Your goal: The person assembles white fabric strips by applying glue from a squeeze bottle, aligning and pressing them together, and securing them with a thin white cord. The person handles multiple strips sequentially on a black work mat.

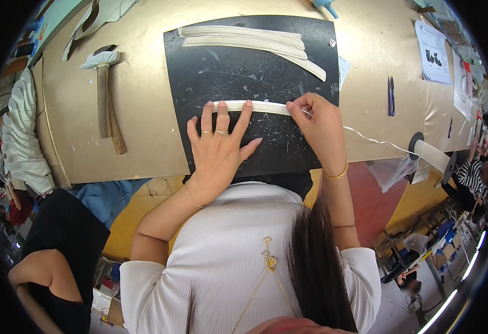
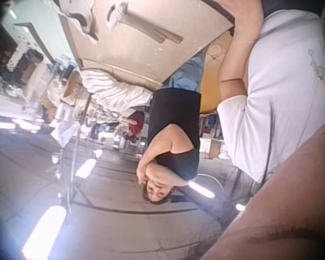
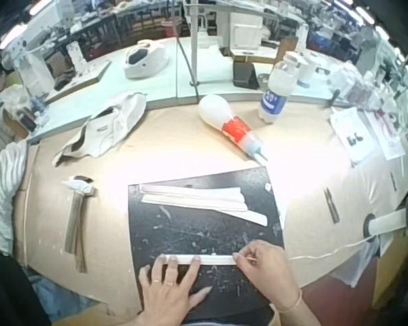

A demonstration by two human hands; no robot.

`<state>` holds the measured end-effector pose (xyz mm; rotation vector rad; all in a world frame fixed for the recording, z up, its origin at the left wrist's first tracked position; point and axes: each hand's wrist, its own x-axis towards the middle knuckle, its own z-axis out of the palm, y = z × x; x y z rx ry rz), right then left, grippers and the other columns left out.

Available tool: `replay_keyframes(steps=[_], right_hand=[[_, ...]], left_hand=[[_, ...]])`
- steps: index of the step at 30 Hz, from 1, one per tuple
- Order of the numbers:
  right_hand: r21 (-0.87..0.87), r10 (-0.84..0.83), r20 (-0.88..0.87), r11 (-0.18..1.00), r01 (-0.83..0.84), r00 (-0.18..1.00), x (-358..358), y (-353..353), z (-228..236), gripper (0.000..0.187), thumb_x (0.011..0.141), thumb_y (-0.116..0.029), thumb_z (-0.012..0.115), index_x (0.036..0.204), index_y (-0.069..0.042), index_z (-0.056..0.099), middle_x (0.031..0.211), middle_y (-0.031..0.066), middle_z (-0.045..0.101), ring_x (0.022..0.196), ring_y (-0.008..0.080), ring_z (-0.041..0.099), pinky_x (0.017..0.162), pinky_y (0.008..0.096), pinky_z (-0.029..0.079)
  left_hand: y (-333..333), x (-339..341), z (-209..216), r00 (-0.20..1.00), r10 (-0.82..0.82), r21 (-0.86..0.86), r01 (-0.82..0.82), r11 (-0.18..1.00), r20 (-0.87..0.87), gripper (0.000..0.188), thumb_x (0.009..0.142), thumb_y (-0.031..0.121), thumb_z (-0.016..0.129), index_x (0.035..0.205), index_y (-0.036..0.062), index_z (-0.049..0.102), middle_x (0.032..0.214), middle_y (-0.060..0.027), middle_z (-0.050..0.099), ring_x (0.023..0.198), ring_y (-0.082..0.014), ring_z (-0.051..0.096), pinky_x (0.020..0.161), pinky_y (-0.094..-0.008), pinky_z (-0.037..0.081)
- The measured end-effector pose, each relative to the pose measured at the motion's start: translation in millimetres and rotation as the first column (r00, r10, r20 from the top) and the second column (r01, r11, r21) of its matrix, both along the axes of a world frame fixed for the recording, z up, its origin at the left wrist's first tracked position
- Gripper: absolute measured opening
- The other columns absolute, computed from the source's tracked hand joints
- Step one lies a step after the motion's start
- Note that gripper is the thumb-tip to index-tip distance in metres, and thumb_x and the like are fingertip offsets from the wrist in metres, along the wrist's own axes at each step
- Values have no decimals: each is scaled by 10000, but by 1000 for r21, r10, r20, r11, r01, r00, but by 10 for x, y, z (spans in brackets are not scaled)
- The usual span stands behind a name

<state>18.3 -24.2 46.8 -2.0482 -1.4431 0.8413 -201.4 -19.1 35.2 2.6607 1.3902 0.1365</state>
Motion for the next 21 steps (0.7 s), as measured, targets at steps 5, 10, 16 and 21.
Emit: replay_keyframes(steps=[5,10,16,21], right_hand=[[1,-13,11,1000,13,1000,-31,-9,13,190,872,-174,753,797,-17,676,763,124,671,660,284,671,620,377,518],[31,-8,47,999,6,999,-49,-27,-19,180,865,-170,757,793,-30,670,759,101,659,660,273,668,615,374,518],[24,-10,62,1000,8,998,-67,-33,-34,180,863,-172,758,793,-38,661,770,91,654,667,270,670,611,370,514],[47,-7,97,999,2,995,-102,-48,-52,182,861,-176,758,794,-47,648,783,77,654,682,263,682,602,368,509]], left_hand=[[-4,46,23,1000,-2,-3,2,1000,-27,723,839,540,730,1479,273,527,1310,-214,509,1263,-395,420,1010,-570,321],[-20,133,31,998,10,7,-9,1000,-62,708,826,583,716,1469,359,526,1288,-256,507,1228,-431,423,989,-581,319],[-22,214,60,995,29,-9,-30,1000,-92,711,812,615,706,1466,410,515,1285,-271,507,1224,-442,422,980,-577,316],[-50,179,32,997,33,9,-33,999,-71,765,806,632,704,1489,357,495,1303,-255,500,1249,-419,417,991,-562,315]])
